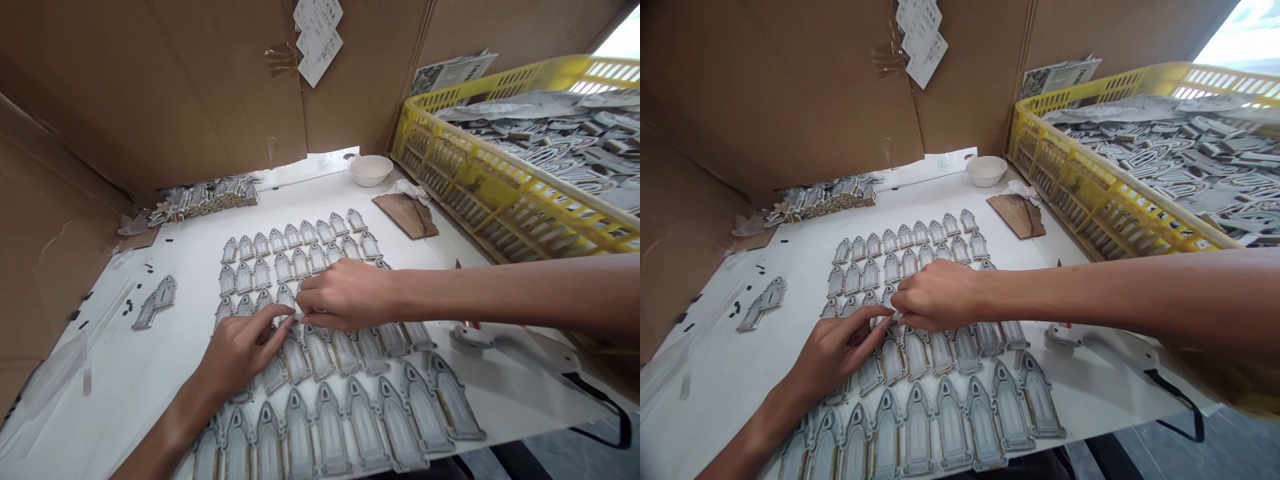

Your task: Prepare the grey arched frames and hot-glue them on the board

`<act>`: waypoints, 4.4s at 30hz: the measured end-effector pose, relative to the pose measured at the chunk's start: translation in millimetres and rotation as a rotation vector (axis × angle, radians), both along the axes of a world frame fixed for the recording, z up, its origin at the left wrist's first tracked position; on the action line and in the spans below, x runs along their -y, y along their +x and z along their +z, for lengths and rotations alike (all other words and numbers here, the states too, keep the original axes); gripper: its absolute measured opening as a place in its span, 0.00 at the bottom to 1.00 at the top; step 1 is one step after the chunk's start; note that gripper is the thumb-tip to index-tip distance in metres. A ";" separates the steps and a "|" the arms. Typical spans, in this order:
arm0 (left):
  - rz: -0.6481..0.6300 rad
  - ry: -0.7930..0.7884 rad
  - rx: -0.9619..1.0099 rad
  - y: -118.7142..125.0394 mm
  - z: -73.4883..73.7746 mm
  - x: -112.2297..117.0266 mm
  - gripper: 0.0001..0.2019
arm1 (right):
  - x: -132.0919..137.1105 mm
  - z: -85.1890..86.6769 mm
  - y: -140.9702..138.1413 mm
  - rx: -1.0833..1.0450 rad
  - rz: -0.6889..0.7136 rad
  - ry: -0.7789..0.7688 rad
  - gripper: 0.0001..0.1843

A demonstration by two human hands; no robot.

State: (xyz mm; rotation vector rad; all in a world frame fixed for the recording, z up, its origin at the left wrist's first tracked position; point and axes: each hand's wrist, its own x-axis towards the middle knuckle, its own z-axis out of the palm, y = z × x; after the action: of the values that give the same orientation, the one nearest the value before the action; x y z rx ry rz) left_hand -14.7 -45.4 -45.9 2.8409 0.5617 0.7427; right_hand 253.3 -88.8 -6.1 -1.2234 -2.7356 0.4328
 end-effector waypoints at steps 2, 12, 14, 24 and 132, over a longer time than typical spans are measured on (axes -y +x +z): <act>0.000 -0.003 0.000 0.3 -0.1 0.1 0.05 | 0.2 0.6 -0.2 0.003 -0.001 0.005 0.11; 0.025 0.017 0.009 0.1 -0.2 0.6 0.04 | 0.5 1.8 -0.6 0.005 -0.021 0.027 0.12; 0.026 0.022 0.006 0.0 -0.3 0.7 0.03 | 0.5 2.3 -0.9 0.017 -0.029 0.027 0.12; 0.032 0.015 0.013 -0.5 -1.0 0.6 0.03 | 1.4 1.3 -1.4 0.018 -0.074 0.077 0.12; -0.001 -0.007 -0.054 -2.8 -4.4 -0.1 0.05 | 5.5 -17.1 -1.9 -0.072 0.053 0.142 0.13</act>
State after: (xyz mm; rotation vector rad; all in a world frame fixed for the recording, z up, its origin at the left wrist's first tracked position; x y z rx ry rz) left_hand -17.5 -45.3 -50.3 2.8624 0.5700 0.6639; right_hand 251.5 -94.3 -23.2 -1.0811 -2.6907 0.2763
